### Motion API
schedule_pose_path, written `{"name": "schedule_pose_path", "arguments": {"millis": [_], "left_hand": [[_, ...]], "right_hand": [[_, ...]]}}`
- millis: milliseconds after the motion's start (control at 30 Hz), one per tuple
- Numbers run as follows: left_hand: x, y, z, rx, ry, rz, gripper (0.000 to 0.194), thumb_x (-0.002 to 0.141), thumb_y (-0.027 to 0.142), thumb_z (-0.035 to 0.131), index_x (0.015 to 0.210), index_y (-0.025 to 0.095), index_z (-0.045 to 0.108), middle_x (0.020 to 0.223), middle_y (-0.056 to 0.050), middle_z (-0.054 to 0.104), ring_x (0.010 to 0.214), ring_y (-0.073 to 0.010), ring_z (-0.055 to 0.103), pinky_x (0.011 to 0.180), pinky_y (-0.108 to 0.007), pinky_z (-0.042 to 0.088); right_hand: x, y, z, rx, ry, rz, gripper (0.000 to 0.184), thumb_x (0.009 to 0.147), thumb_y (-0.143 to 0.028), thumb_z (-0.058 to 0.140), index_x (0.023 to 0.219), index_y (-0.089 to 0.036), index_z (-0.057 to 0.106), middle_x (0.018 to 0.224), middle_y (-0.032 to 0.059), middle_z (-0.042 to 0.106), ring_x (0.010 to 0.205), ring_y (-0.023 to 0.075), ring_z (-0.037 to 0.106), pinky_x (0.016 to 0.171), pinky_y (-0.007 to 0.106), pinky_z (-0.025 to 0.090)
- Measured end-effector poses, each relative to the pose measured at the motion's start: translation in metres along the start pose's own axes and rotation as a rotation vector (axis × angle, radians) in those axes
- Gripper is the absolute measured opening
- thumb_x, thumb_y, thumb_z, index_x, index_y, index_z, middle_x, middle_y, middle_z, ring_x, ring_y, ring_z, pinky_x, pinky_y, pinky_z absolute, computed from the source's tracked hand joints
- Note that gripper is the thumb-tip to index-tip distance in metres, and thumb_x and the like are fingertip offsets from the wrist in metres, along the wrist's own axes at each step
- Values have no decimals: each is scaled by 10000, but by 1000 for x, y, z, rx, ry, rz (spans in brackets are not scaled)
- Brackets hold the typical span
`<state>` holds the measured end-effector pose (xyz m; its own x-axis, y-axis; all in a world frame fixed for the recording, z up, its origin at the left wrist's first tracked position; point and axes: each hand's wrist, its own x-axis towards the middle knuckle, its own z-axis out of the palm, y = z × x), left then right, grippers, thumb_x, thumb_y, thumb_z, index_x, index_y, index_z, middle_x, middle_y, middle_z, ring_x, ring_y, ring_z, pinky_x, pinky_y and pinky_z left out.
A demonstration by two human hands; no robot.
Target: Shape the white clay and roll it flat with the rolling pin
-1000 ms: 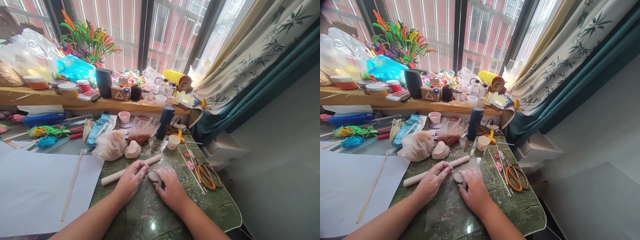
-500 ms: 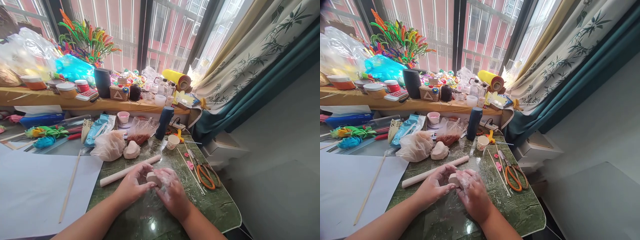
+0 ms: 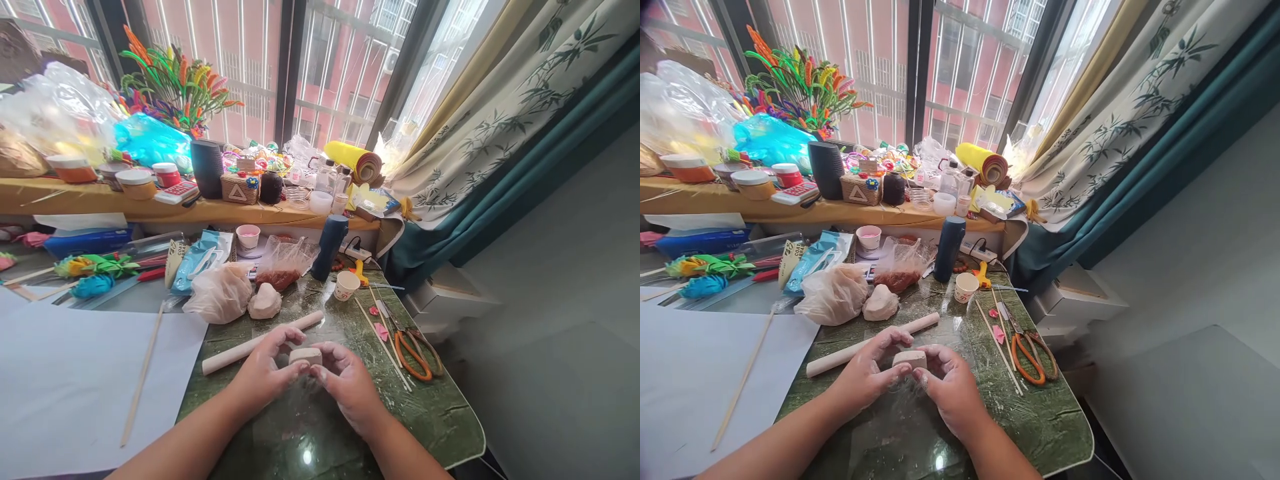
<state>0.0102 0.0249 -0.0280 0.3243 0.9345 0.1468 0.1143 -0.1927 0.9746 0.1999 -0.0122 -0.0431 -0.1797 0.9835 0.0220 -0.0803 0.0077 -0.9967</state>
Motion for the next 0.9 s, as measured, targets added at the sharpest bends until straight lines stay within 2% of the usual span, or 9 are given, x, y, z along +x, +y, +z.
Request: {"name": "schedule_pose_path", "arguments": {"millis": [167,233,367,433,533,567,700,833,900], "left_hand": [[3,-6,0,-157,127,-32,262,898,439,627,1004,203,669,988,-70,686,941,-250,625,849,-345,495],[5,-6,-1,-172,203,-54,252,893,446,625,951,204,664,917,-46,668,884,-232,604,819,-327,479],[7,-2,-2,-198,270,-61,241,879,443,634,884,202,640,840,-27,641,807,-213,569,772,-313,460],[6,-2,-2,-201,267,-51,237,878,438,635,873,201,636,820,-23,632,781,-206,554,753,-310,453],[6,-3,-2,-213,264,-42,225,887,426,626,887,201,635,834,-27,637,793,-208,554,755,-313,451],[6,-3,-1,-217,262,-39,220,890,421,625,890,201,635,841,-28,638,805,-210,558,763,-314,452],[6,-5,1,-217,243,-33,213,890,415,627,887,202,633,836,-20,627,828,-212,563,793,-316,454],[6,-7,2,-214,193,-70,218,900,416,610,896,200,635,870,-28,649,875,-227,591,843,-334,468],[5,-8,2,-190,154,-79,216,913,411,592,906,200,639,893,-33,660,902,-235,605,869,-343,470]], "right_hand": [[7,-26,-12,126,143,149,411,794,-493,797,1021,-165,693,966,113,759,771,238,723,707,397,606],[10,-47,-25,12,254,0,365,821,-457,779,1042,-180,689,975,103,756,796,234,721,749,406,605],[8,-72,-46,-394,489,-506,352,915,-347,685,1250,-260,621,1264,116,677,1176,301,640,990,523,524],[2,-63,-49,-660,350,-638,303,934,-301,655,1237,-306,639,1266,96,677,1196,307,625,1002,549,506],[-7,-35,-47,-929,-95,-641,245,908,-317,695,1151,-344,685,1150,52,725,1074,293,669,989,547,505],[-9,-26,-46,-946,-123,-601,224,913,-323,685,1137,-333,686,1126,52,727,1052,286,671,980,529,512],[-10,-8,-33,-859,173,-407,172,973,-269,549,1109,-275,655,1113,81,694,1090,267,639,968,450,524],[-1,-3,-9,-986,-5,-332,511,864,-330,720,1347,-255,569,1297,104,640,1187,322,580,1042,496,467],[4,2,1,-1035,-58,-292,575,850,-311,736,1387,-243,544,1285,106,648,1170,328,580,1029,507,462]]}}
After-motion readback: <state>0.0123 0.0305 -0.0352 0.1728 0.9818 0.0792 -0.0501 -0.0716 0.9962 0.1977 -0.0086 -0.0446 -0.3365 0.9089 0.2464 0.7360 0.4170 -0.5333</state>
